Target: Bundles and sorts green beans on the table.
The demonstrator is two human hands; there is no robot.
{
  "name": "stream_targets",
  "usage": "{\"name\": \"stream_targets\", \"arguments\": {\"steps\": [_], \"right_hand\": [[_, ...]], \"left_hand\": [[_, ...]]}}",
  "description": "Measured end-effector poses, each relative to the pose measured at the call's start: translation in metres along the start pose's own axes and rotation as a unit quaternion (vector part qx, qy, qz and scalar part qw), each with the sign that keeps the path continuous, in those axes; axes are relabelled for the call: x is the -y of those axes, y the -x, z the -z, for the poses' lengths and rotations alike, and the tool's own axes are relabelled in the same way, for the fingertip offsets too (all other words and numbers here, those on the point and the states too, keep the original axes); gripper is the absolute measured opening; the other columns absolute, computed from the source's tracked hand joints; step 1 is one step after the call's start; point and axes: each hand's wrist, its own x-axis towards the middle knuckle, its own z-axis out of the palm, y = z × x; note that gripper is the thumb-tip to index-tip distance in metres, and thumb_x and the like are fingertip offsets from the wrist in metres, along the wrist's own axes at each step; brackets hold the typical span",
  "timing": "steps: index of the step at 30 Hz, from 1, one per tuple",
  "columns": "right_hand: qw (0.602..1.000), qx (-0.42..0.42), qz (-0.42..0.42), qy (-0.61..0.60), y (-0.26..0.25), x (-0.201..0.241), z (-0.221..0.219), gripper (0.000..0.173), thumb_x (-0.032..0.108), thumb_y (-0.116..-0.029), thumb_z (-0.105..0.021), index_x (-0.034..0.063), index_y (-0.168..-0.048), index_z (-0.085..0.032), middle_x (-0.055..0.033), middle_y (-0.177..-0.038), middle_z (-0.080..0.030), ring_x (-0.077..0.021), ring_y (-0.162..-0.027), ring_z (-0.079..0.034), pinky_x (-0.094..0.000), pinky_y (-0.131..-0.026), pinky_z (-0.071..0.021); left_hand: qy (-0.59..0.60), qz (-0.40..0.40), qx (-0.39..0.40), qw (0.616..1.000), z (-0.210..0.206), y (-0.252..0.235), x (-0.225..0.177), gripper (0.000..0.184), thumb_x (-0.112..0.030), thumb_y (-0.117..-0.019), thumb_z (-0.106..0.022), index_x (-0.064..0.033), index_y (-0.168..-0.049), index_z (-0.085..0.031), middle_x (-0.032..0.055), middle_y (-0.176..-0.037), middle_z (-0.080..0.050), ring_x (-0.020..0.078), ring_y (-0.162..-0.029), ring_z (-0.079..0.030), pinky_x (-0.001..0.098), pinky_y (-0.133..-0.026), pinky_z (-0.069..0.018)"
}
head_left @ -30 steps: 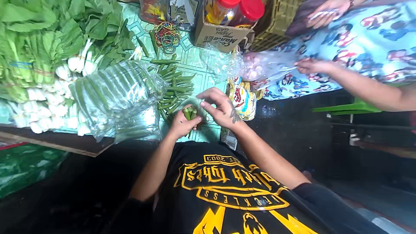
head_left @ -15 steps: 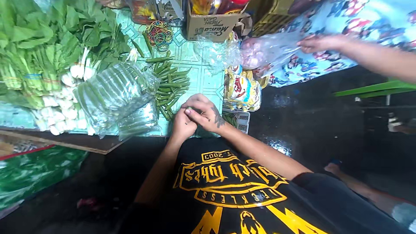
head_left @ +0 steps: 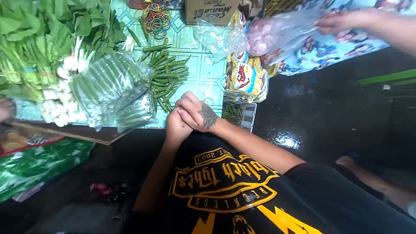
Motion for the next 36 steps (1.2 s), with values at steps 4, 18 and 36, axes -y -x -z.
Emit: {"name": "stream_targets", "arguments": {"steps": [4,18,36], "right_hand": [[0.999,0.028,0.012,-0.021,0.004,0.000,-0.010,0.021,0.021,-0.1022,-0.055,0.0049,-0.108,-0.067,-0.0115,-0.109,-0.061,-0.0205,-0.095,-0.066,-0.0351,-0.074,-0.0600],[0.944,-0.039,-0.222,0.242,0.071,-0.142,-0.010,0.017,0.017,-0.0980,-0.057,0.0095,-0.099,-0.072,-0.0155,-0.108,-0.068,-0.0337,-0.103,-0.068,-0.0506,-0.085,-0.0576],[0.883,-0.363,0.037,-0.296,0.068,0.016,0.214,0.049,-0.008,-0.0930,-0.058,0.0171,-0.126,-0.032,-0.0037,-0.114,-0.073,-0.0203,-0.073,-0.072,-0.0377,-0.061,-0.0644]], "left_hand": [[0.149,0.009,0.084,0.985,0.012,0.009,0.017,0.045,-0.005,-0.0781,-0.078,-0.0085,-0.120,-0.062,0.0013,-0.101,-0.071,0.0101,-0.092,-0.070,0.0350,-0.081,-0.0624],[0.363,0.183,0.027,0.913,0.007,0.013,0.046,0.010,-0.006,-0.0954,-0.067,-0.0029,-0.097,-0.057,0.0064,-0.057,-0.054,0.0164,-0.046,-0.055,0.0323,-0.048,-0.0541],[0.402,0.155,0.153,0.889,-0.015,-0.004,0.014,0.009,-0.012,-0.0981,-0.062,-0.0057,-0.101,-0.057,0.0043,-0.061,-0.053,0.0154,-0.048,-0.054,0.0322,-0.049,-0.0540]]}}
